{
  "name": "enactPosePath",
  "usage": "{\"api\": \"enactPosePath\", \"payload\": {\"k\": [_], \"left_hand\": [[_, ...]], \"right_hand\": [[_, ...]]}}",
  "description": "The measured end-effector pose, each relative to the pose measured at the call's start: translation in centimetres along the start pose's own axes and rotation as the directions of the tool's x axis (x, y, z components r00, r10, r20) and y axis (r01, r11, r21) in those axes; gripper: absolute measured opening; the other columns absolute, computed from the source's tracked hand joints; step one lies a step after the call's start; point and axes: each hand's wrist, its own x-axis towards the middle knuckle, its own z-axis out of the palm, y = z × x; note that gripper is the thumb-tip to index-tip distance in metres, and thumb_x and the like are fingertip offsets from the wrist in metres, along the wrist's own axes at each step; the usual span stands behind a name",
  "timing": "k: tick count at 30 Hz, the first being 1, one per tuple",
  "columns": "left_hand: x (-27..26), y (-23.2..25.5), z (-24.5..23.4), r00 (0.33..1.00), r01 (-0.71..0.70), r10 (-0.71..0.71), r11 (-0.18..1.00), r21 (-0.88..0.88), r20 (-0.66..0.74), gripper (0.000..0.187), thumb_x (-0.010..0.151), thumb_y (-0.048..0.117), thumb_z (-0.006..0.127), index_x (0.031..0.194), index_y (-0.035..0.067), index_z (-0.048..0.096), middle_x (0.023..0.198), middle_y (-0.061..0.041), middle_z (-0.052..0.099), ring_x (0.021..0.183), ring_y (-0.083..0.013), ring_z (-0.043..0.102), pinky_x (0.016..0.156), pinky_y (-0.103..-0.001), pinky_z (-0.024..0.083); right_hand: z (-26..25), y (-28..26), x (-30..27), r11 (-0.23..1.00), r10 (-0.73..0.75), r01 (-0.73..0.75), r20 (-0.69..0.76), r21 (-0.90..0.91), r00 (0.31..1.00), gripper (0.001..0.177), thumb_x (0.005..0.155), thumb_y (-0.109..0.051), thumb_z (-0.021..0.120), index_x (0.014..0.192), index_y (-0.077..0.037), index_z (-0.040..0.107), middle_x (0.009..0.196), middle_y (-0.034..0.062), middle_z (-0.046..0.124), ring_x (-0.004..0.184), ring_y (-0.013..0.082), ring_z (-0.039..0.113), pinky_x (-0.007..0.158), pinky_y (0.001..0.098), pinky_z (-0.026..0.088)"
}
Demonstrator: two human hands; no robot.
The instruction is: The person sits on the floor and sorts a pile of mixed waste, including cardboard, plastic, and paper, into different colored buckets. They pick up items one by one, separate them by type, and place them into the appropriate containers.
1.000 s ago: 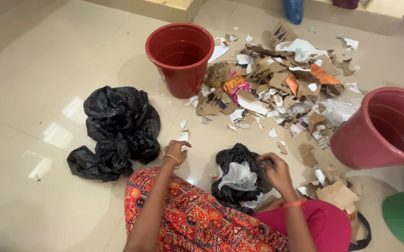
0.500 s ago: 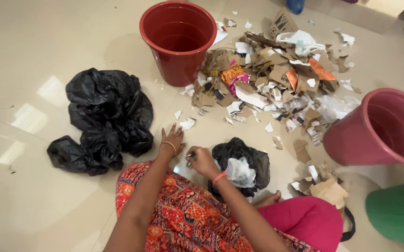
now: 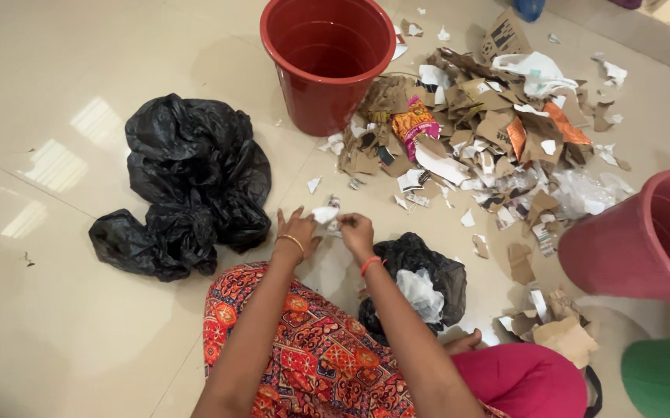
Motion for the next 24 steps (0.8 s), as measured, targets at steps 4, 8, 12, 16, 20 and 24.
{"api": "enactPosePath", "payload": {"k": [4, 8, 12, 16, 20, 24], "left_hand": [[-2.8, -0.6, -1.0, 0.989, 0.14, -0.13, 0.978, -0.157, 0.072, 0.023, 0.088, 0.03, 0.068, 0.106, 0.018, 0.077, 0.123, -0.011, 0.071, 0.125, -0.0286, 0.06, 0.121, -0.061, 0.026], [-4.1, -2.1, -0.6, 0.964, 0.21, -0.256, 0.899, -0.385, -0.072, 0.014, 0.077, 0.019, 0.071, 0.088, 0.019, 0.081, 0.105, -0.018, 0.072, 0.101, -0.0359, 0.068, 0.098, -0.049, 0.05], [-3.5, -4.2, 1.0, 0.898, 0.041, -0.262, 0.851, -0.524, -0.354, 0.009, 0.078, 0.011, 0.071, 0.081, 0.007, 0.078, 0.084, -0.021, 0.073, 0.084, -0.0397, 0.071, 0.08, -0.045, 0.057], [-1.9, -4.8, 2.5, 0.883, -0.133, -0.293, 0.594, -0.793, -0.368, 0.019, 0.073, -0.006, 0.053, 0.078, 0.0, 0.07, 0.078, -0.015, 0.076, 0.075, -0.0246, 0.078, 0.071, -0.034, 0.06], [-0.6, -5.1, 2.5, 0.869, -0.2, -0.329, 0.449, -0.871, -0.369, 0.023, 0.073, -0.011, 0.049, 0.081, -0.003, 0.068, 0.078, -0.013, 0.077, 0.07, -0.0198, 0.073, 0.067, -0.031, 0.057], [0.5, -4.4, 1.4, 0.864, -0.193, -0.358, 0.414, -0.89, -0.354, 0.022, 0.075, -0.011, 0.05, 0.081, -0.003, 0.069, 0.077, -0.011, 0.078, 0.073, -0.0143, 0.077, 0.07, -0.027, 0.059]], "right_hand": [[0.3, 0.2, 1.6, 0.934, 0.218, -0.285, 0.29, 0.216, 0.932, 0.023, 0.086, 0.004, 0.06, 0.106, 0.003, 0.071, 0.102, 0.0142, 0.074, 0.089, 0.0204, 0.073, 0.077, 0.0355, 0.061], [0.7, -0.2, 2.2, 0.976, -0.185, 0.207, 0.257, -0.061, 0.949, 0.04, 0.078, 0.01, 0.054, 0.113, 0.003, 0.072, 0.111, 0.0179, 0.076, 0.106, 0.0256, 0.072, 0.095, 0.0368, 0.056], [-1.3, -1.5, 4.2, 0.922, -0.232, 0.255, 0.112, -0.29, 0.966, 0.052, 0.071, 0.01, 0.049, 0.116, -0.003, 0.073, 0.117, 0.019, 0.073, 0.116, 0.0341, 0.068, 0.101, 0.0396, 0.053], [-3.8, -2.4, 7.8, 0.795, -0.317, 0.409, 0.268, -0.447, 0.91, 0.056, 0.067, 0.009, 0.053, 0.12, -0.002, 0.068, 0.133, 0.03, 0.059, 0.129, 0.0437, 0.056, 0.112, 0.0422, 0.043], [-3.2, -1.0, 10.5, 0.571, -0.261, 0.538, 0.485, -0.62, 0.835, 0.064, 0.065, 0.004, 0.06, 0.129, 0.001, 0.062, 0.147, 0.0388, 0.037, 0.14, 0.0527, 0.035, 0.119, 0.0484, 0.029], [-2.3, 1.5, 11.4, 0.598, -0.167, 0.479, 0.485, -0.643, 0.858, 0.064, 0.072, 0.0, 0.059, 0.134, 0.011, 0.05, 0.156, 0.0403, 0.024, 0.143, 0.0547, 0.026, 0.119, 0.0495, 0.024]]}}
